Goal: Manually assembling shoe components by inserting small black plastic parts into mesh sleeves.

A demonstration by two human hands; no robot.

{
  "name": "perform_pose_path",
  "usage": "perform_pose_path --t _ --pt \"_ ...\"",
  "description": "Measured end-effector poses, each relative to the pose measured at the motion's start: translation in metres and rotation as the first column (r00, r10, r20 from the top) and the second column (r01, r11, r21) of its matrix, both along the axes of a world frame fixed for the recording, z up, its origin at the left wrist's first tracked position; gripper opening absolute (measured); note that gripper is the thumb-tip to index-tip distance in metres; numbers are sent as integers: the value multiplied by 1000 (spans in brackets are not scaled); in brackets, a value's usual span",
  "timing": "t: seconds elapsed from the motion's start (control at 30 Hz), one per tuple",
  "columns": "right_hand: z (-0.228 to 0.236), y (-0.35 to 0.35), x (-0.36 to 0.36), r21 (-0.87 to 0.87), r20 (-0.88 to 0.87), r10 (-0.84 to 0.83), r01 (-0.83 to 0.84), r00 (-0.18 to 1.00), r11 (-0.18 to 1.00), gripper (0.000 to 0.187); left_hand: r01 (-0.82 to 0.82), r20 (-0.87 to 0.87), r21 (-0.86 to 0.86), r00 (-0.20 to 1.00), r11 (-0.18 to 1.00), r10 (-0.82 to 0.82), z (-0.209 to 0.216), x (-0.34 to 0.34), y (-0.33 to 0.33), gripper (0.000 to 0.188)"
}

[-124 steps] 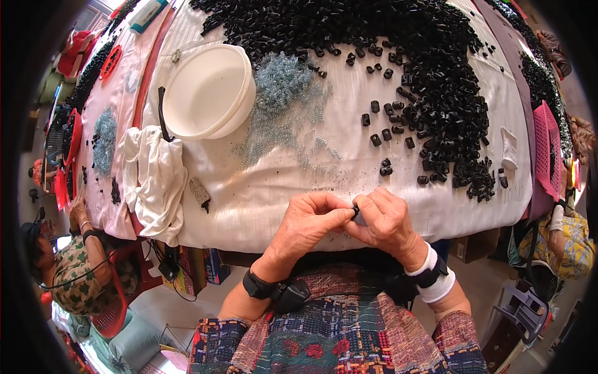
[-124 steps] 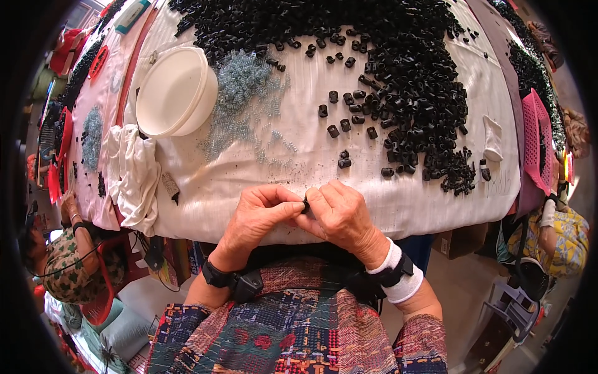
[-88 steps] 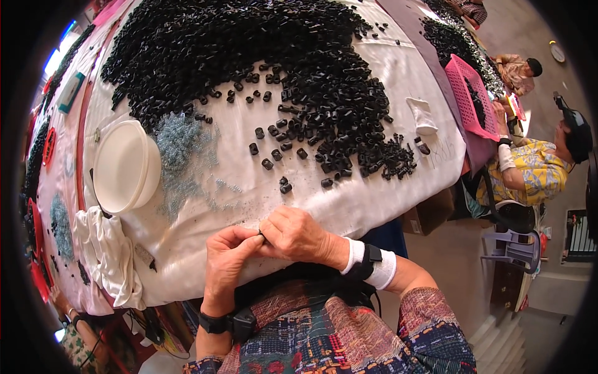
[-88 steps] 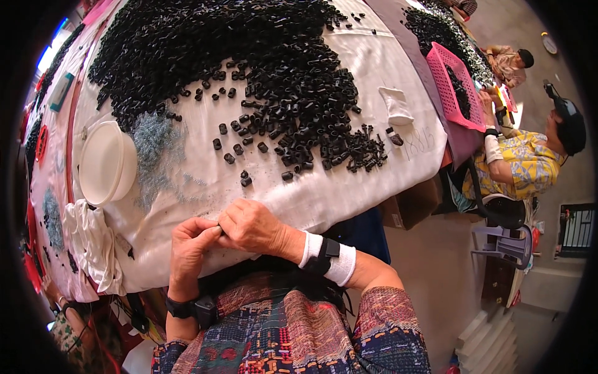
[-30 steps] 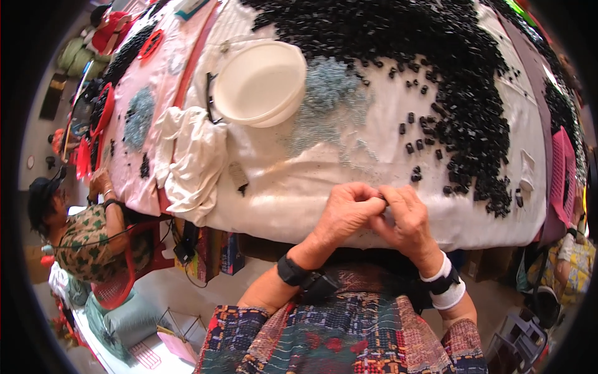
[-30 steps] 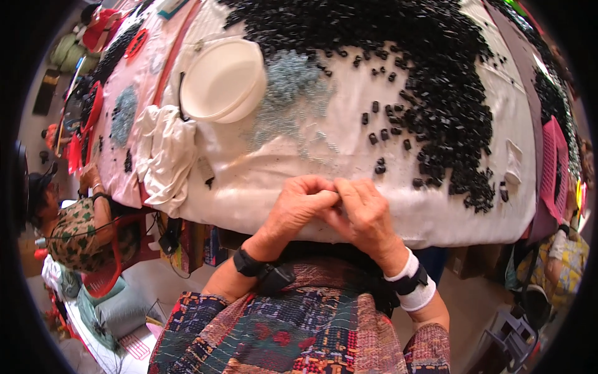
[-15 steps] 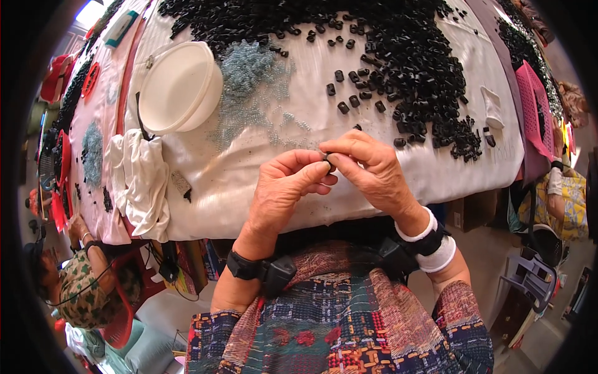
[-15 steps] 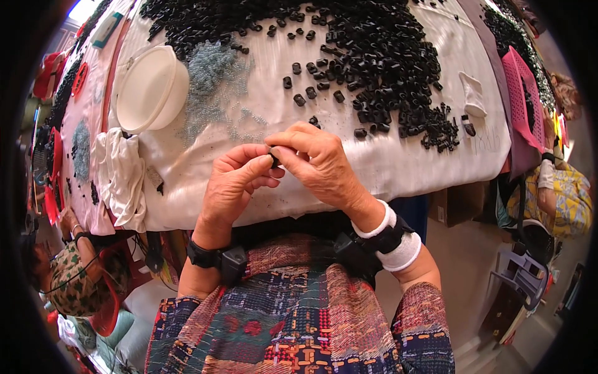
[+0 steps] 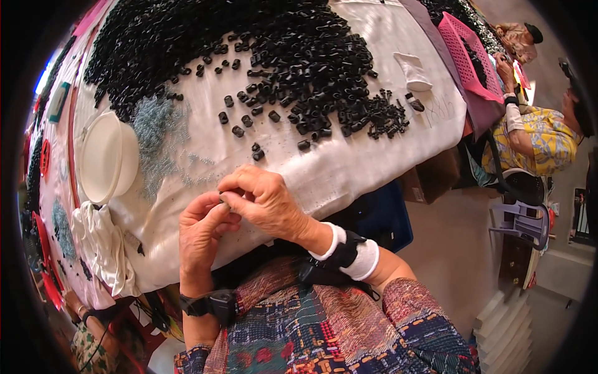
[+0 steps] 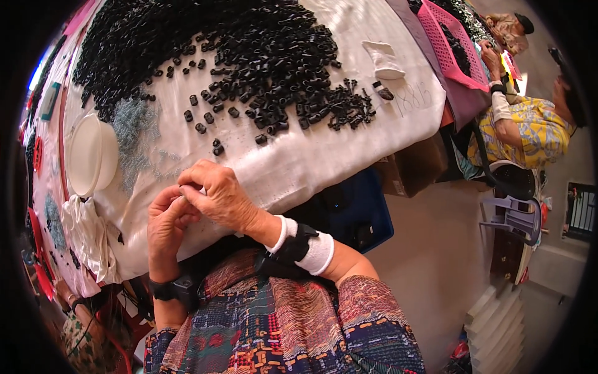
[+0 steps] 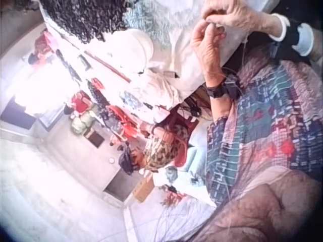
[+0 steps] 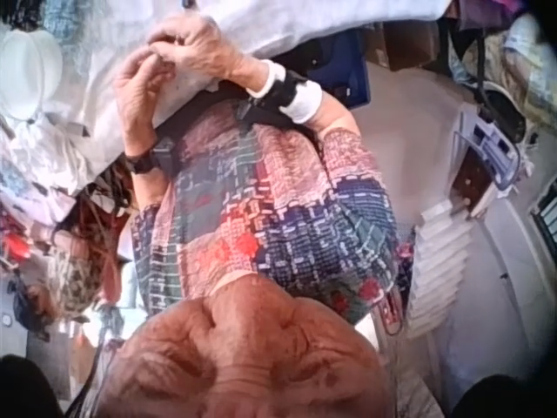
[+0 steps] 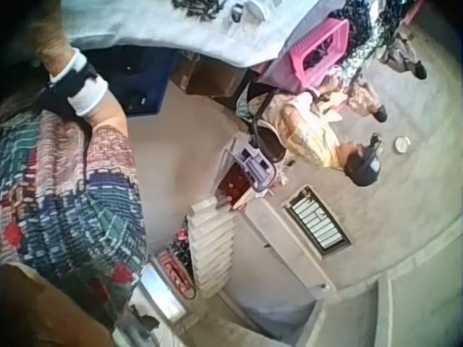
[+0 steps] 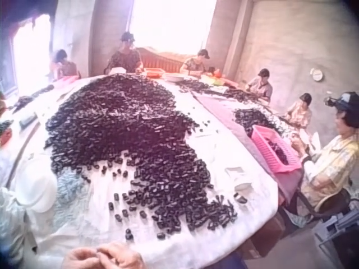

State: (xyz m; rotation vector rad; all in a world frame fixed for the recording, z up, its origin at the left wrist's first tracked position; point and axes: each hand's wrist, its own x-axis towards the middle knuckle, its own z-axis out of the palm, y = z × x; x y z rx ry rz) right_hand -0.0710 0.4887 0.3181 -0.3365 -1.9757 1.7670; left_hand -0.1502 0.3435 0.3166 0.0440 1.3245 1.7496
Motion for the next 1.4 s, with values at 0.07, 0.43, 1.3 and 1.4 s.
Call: perform_pose_path --t 0.07,0.43,1.3,1.4 --pt "-1 0 2 15 -31 -22 23 999 1000 7 -9 1 -17 1000 1000 9 0 1 1 17" --pt "5 27 8 -123 -15 124 -125 992 985 10 23 -118 -43 993 999 -28 13 7 19 19" --pt "14 13 17 2 140 22 -23 990 1000 16 12 -12 90 1000 996 -11 3 13 4 20" --pt "11 10 14 136 46 31 -37 998 990 16 -7 -19 66 1000 998 8 5 12 4 21"
